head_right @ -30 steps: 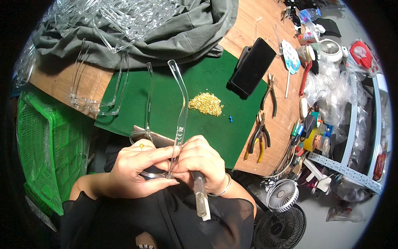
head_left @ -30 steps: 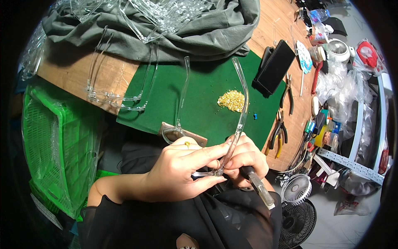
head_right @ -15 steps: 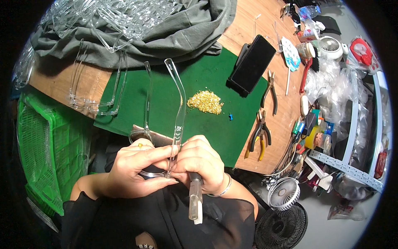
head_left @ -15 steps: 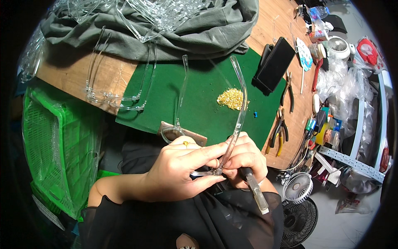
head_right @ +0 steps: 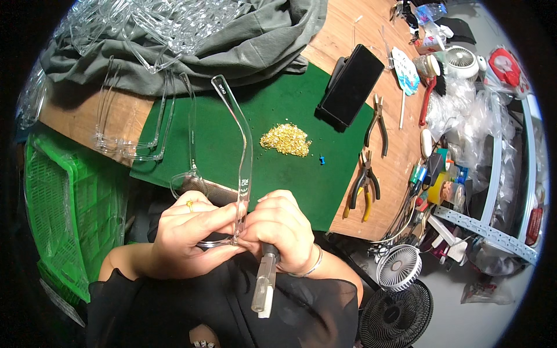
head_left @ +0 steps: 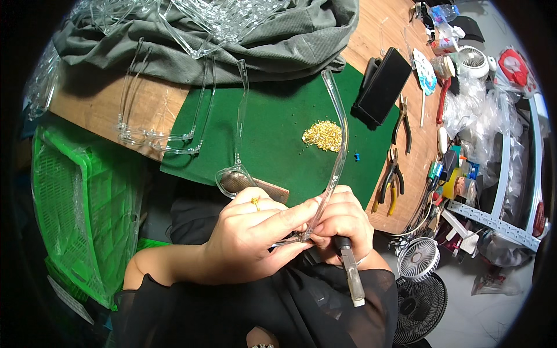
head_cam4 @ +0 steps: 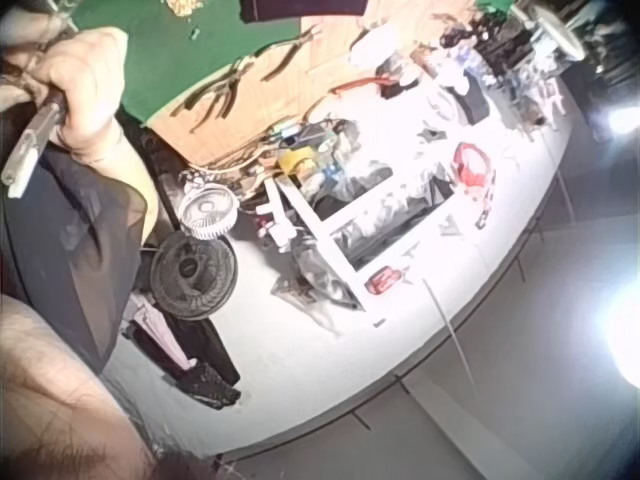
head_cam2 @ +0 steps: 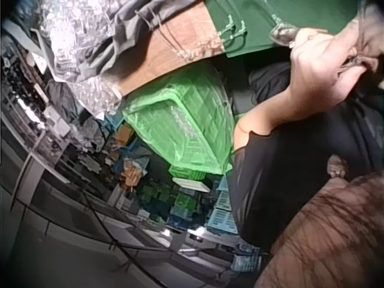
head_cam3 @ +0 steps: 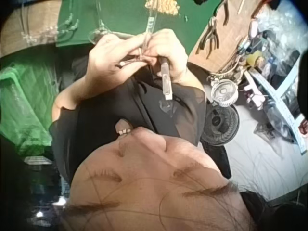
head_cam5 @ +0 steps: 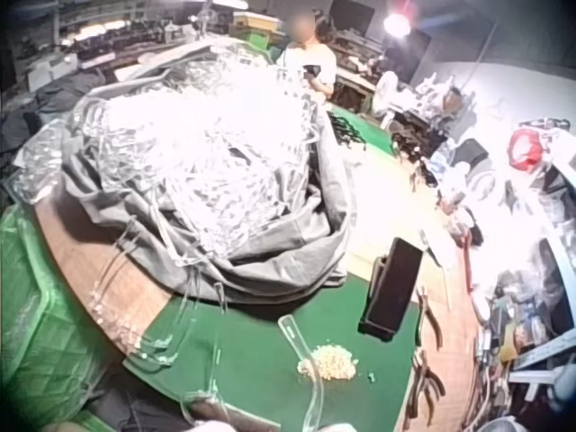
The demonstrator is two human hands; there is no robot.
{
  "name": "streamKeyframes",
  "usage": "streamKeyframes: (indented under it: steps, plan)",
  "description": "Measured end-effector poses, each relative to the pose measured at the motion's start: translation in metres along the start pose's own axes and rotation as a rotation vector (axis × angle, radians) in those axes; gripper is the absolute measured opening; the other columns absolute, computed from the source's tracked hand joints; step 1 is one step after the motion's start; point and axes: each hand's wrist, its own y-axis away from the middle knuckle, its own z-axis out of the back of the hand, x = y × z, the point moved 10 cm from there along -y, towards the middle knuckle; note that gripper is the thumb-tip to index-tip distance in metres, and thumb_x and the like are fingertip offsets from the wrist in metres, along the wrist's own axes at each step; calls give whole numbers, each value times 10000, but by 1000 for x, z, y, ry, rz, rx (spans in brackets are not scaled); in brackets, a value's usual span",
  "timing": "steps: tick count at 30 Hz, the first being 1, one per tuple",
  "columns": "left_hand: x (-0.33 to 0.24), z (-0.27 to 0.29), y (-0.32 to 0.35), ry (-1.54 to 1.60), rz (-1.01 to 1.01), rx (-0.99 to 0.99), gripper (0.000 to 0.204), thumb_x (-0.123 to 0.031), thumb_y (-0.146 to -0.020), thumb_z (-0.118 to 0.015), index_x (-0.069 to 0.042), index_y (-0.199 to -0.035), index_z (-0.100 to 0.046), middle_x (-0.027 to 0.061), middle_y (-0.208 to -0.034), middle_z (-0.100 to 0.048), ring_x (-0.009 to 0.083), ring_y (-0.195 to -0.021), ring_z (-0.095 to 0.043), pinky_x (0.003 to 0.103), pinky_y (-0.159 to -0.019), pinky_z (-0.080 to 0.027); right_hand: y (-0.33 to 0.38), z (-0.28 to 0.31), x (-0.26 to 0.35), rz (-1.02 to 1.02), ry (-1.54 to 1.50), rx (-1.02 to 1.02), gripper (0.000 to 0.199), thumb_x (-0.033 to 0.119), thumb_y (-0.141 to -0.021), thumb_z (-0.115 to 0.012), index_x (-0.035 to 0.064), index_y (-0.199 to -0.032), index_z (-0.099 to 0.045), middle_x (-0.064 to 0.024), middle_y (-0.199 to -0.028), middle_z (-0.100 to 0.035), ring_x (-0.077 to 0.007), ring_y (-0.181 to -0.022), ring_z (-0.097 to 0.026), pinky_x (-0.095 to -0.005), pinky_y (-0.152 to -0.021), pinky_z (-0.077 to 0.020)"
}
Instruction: The person uses pliers to attach small metal components to the temples of clear eyeglass frames. They repeatedly grip, bend, and secure parts on both sides of the frame while working at a cluttered table.
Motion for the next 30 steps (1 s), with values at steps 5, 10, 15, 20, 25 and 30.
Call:
streamKeyframes:
  steps: [5,10,15,20,25,30]
  plan:
    - [0,0,-1,-5,1,28,559,-54,-540,-804,29,-1054,-600,49,-798,-677,148,-692,-643,257,-637,-435,2,1,-1,-36,-30,-39,160,73,-735,-705,52,-809,-565,-51,-757,-601,-213,-671,-571,-360,-661,-463]
    - [1,-1,0,16,19,37,563,-57,-547,-804,31,-1063,-596,50,-798,-680,149,-691,-644,252,-630,-432,2,1,-1,-55,-35,-34,158,73,-732,-708,52,-800,-567,-49,-754,-601,-209,-669,-571,-358,-664,-463]
    - [4,-2,0,63,30,45,546,-60,-568,-803,36,-1063,-593,58,-795,-681,149,-686,-642,245,-618,-430,1,1,-1,-55,-33,-13,158,76,-730,-710,54,-801,-571,-47,-747,-599,-209,-667,-570,-358,-669,-462]
    - [7,-4,0,106,47,69,537,-66,-579,-806,46,-1057,-588,67,-795,-684,155,-695,-645,241,-614,-429,4,1,-2,-52,-46,-20,159,101,-741,-708,49,-807,-573,-54,-760,-606,-213,-678,-576,-363,-678,-464]
    - [7,0,2,161,31,63,564,-76,-603,-767,-3,-1130,-580,9,-808,-672,135,-700,-632,259,-659,-422,5,13,-4,-66,-47,11,212,182,-775,-690,32,-863,-569,-82,-795,-614,-243,-718,-593,-380,-698,-469]
    - [6,-1,0,232,8,128,545,-76,-611,-763,-9,-1123,-589,6,-867,-688,128,-739,-642,262,-679,-400,21,9,-27,-293,303,393,351,30,-616,-676,10,-934,-527,-130,-901,-541,-308,-861,-546,-381,-773,-451]
